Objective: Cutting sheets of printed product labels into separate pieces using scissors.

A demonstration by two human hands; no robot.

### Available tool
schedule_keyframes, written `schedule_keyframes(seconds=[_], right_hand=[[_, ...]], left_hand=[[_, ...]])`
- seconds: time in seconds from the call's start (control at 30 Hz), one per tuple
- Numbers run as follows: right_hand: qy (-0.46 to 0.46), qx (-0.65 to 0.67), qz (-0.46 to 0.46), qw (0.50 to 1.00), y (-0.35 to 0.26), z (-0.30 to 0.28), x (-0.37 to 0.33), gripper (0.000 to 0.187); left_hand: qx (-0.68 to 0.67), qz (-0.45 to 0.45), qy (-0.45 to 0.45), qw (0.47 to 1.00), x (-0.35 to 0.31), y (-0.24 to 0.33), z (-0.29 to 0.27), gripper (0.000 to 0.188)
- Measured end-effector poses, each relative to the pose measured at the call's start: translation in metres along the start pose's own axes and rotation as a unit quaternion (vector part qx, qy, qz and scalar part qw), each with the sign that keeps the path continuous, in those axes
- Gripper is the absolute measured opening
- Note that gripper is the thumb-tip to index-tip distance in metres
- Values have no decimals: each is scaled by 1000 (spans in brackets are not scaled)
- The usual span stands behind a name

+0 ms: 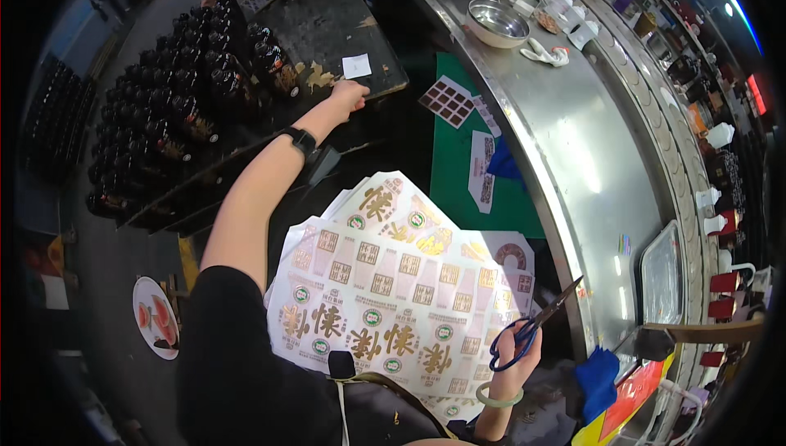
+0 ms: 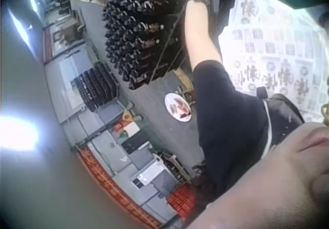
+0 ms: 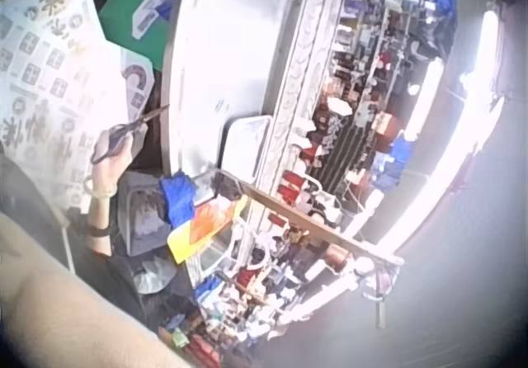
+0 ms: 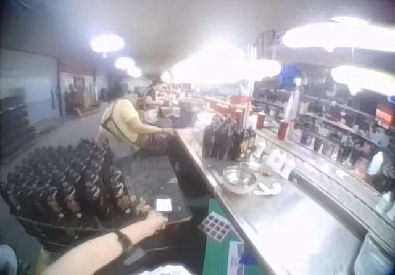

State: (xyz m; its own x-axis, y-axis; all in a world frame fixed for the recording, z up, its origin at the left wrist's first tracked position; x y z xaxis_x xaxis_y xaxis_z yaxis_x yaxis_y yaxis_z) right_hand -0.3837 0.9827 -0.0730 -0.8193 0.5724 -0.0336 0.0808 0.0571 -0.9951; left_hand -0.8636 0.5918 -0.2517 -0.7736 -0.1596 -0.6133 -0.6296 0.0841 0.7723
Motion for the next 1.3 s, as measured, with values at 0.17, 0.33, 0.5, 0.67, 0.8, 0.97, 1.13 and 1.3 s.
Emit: schedule_keyframes(seconds=[0.17, 0.33, 0.5, 0.67, 0.8, 0.97, 1.13, 1.3], right_hand=[[-29, 9, -52, 998, -14, 2, -11, 19], [-23, -19, -23, 999, 1, -39, -38, 20], [19, -56, 11, 998, 11, -76, -70, 12], [22, -163, -21, 986, 44, -124, -94, 16], [16, -218, -3, 976, 68, -146, -97, 25], [-3, -257, -32, 966, 83, -164, -80, 36], [-20, -296, -57, 953, 81, -159, -58, 35], [-32, -395, -86, 914, 66, -139, -47, 37]], left_hand=[[22, 110, -91, 989, -158, -19, -29, 35], [205, 85, -134, 966, -259, -82, -68, 43], [164, 19, -128, 978, -308, -149, -119, 42], [101, -43, -140, 984, -342, -188, -132, 40], [128, -28, -86, 988, -357, -201, -141, 45], [94, -18, -62, 994, -350, -213, -152, 53], [95, -81, -68, 990, -362, -211, -160, 47], [144, -167, -108, 969, -389, -249, -164, 58]])
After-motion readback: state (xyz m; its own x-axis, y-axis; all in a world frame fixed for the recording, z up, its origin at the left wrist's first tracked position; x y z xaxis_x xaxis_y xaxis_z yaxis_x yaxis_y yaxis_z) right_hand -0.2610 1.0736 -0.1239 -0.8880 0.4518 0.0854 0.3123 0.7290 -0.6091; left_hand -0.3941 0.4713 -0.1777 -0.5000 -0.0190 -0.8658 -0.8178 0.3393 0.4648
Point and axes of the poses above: each hand's wrist, its own x-axis towards the middle knuckle, its own z-axis out of the palm, y = z × x, the point moved 10 cm from there along x, towards the middle knuckle, and after that the axes turned 10 degrees about -z, right-handed, at the moved point
